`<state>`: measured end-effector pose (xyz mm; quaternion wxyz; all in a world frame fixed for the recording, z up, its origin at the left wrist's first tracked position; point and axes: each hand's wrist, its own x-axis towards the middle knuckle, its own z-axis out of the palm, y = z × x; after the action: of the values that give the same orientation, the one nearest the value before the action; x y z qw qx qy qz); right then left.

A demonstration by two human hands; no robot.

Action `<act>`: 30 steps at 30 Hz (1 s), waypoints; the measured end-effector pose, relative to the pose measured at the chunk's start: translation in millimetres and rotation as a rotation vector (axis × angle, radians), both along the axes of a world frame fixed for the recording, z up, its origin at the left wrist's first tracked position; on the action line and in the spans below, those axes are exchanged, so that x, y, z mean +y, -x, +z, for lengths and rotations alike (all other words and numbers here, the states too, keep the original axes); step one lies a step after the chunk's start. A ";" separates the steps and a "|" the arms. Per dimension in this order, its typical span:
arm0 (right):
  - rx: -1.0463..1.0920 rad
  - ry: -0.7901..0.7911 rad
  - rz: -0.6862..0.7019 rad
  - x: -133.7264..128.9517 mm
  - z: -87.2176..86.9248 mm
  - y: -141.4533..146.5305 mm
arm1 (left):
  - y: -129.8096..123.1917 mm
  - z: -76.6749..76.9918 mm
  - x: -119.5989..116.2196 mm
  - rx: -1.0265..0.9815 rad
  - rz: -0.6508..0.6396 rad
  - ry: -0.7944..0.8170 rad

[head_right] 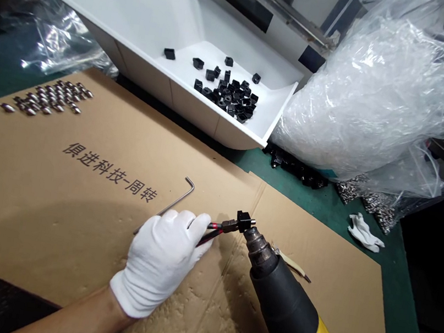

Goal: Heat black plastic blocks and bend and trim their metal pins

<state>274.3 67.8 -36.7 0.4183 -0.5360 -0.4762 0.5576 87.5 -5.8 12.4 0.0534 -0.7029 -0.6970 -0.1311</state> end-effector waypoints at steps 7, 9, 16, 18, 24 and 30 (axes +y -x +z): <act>0.039 -0.013 0.045 -0.7 -10.4 -9.6 | 0.2 -1.1 0.0 0.001 -0.005 -0.004; 0.050 -0.022 0.050 -0.4 -11.3 -13.1 | 0.2 -1.5 0.4 0.001 0.000 -0.009; 0.071 -0.033 0.067 3.9 -10.5 -15.2 | -0.2 -1.9 0.8 -0.006 0.001 -0.012; 0.072 -0.033 0.069 6.2 -10.5 -15.3 | -0.2 -2.0 0.6 -0.010 0.000 -0.009; 0.049 -0.028 0.054 14.8 -3.0 -21.3 | -0.1 -2.5 0.8 -0.017 0.002 -0.002; -0.004 -0.028 0.015 9.2 5.8 -19.2 | -0.6 -2.2 0.7 -0.015 0.003 -0.010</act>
<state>293.5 77.0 -30.9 0.4207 -0.5278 -0.4887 0.5527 88.1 -5.1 10.3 0.0520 -0.7006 -0.6979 -0.1396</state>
